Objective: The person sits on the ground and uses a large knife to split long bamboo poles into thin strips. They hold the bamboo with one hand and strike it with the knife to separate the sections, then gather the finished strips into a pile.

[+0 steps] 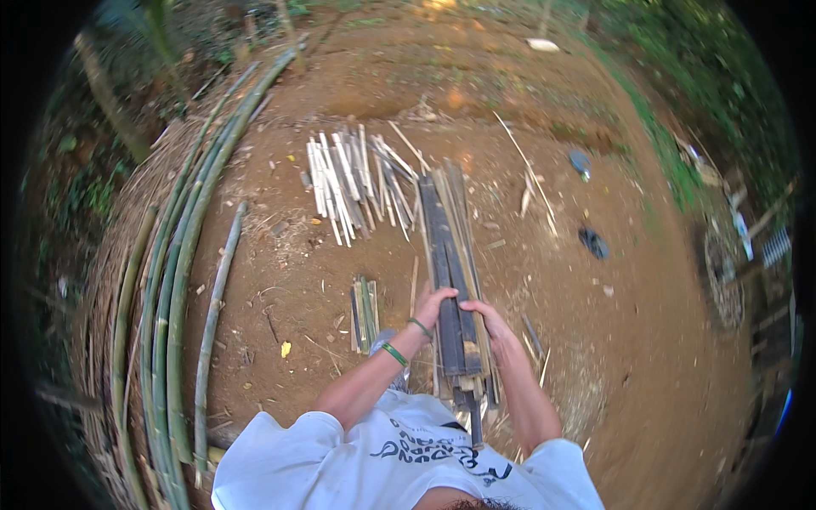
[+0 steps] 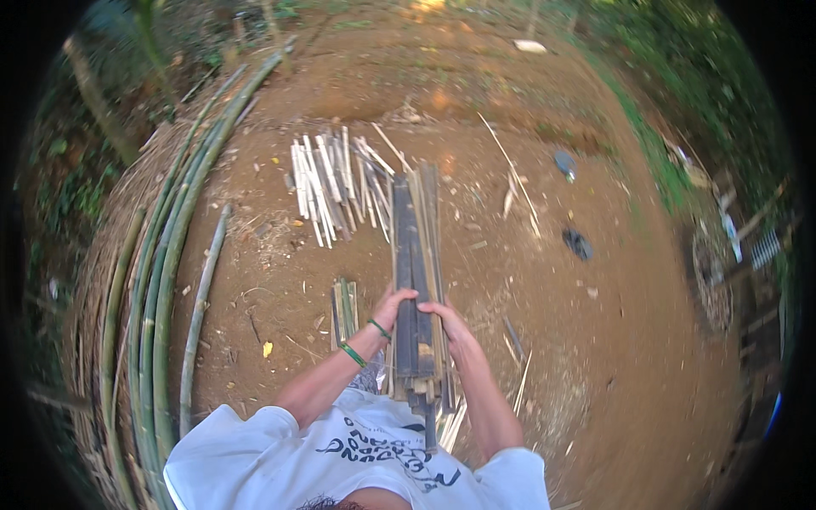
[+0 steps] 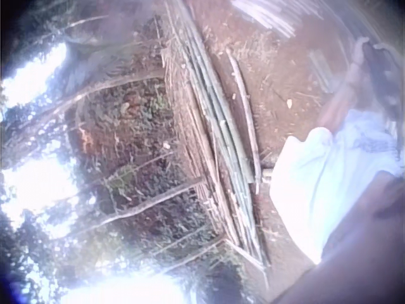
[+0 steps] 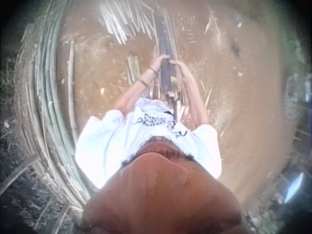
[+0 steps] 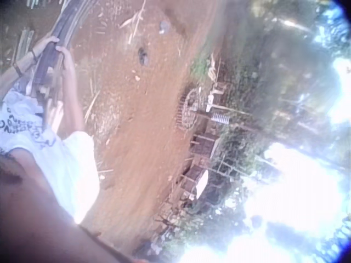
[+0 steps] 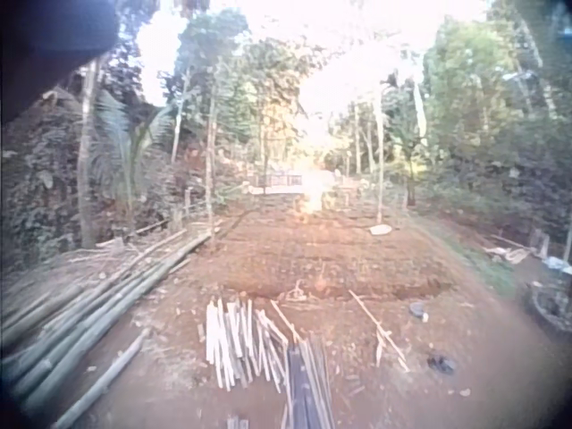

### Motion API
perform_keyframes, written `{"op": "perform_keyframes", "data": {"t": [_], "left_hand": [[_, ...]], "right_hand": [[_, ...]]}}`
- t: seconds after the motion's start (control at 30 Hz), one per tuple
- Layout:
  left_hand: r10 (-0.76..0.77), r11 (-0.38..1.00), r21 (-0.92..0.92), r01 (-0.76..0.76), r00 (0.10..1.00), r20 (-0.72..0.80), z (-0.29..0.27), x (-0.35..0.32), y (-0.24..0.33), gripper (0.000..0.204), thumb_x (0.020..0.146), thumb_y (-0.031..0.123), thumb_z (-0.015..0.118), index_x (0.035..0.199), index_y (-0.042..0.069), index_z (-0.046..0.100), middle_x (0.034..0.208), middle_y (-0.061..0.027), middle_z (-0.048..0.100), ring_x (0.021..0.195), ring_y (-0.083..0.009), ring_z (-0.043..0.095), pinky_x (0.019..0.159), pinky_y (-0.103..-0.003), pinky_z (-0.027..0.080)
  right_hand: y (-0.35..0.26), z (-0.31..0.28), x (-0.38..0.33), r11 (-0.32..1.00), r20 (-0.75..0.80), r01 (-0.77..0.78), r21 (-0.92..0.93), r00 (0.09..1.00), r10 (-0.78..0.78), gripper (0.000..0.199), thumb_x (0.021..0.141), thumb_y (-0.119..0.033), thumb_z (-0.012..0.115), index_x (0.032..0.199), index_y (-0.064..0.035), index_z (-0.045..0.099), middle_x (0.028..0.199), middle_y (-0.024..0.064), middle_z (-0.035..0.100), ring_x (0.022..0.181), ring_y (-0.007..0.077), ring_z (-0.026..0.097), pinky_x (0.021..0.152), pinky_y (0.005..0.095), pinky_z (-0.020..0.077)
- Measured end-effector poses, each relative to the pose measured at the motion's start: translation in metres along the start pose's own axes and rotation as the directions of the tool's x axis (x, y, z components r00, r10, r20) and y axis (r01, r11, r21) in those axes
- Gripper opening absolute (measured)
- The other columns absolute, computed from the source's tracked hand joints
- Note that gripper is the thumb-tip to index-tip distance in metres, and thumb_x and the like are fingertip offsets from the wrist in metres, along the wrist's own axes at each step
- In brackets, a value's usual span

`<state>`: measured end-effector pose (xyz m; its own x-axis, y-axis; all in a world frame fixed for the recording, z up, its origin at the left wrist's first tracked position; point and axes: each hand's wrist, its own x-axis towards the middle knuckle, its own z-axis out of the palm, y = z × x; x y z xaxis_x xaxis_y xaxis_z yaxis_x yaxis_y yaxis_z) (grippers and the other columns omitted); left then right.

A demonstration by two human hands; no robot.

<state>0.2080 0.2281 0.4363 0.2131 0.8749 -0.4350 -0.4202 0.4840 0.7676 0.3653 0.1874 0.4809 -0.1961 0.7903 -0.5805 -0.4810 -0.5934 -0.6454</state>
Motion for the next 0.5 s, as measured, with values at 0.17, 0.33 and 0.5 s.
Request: {"op": "perform_keyframes", "data": {"t": [0.17, 0.33, 0.5], "left_hand": [[0.071, 0.994, -0.086, -0.071, 0.998, -0.003, 0.008, 0.056, 0.022, 0.06, 0.075, 0.018, 0.077, 0.123, 0.003, 0.046, 0.107, -0.0123, 0.062, 0.094, -0.0228, 0.064, 0.086, -0.035, 0.052], [0.117, 0.986, -0.113, -0.125, 0.99, -0.079, -0.01, 0.143, 0.054, 0.056, 0.078, 0.018, 0.075, 0.125, 0.004, 0.048, 0.106, -0.0106, 0.061, 0.095, -0.0206, 0.063, 0.085, -0.034, 0.053], [0.017, 0.974, -0.223, -0.041, 0.994, -0.11, -0.017, 0.228, 0.113, 0.057, 0.079, 0.019, 0.075, 0.126, 0.005, 0.046, 0.106, -0.0106, 0.06, 0.095, -0.0205, 0.063, 0.082, -0.034, 0.054]], "right_hand": [[-0.041, -0.001, 0.053, 1.0, 0.002, -0.015, -0.014, 1.0, 0.015, 0.069, 0.076, -0.013, 0.074, 0.135, 0.0005, 0.041, 0.112, 0.0183, 0.063, 0.096, 0.0282, 0.068, 0.08, 0.0434, 0.0608], [-0.092, 0.023, 0.139, 0.994, 0.066, -0.094, -0.062, 0.993, 0.098, 0.062, 0.076, -0.013, 0.074, 0.13, 0.0005, 0.046, 0.108, 0.0173, 0.064, 0.091, 0.0262, 0.069, 0.078, 0.0404, 0.061], [-0.155, 0.047, 0.238, 0.966, -0.024, -0.211, -0.149, 0.978, 0.21, 0.052, 0.077, -0.017, 0.073, 0.122, 0.0003, 0.055, 0.098, 0.0153, 0.067, 0.084, 0.0244, 0.07, 0.076, 0.0389, 0.0609]]}}
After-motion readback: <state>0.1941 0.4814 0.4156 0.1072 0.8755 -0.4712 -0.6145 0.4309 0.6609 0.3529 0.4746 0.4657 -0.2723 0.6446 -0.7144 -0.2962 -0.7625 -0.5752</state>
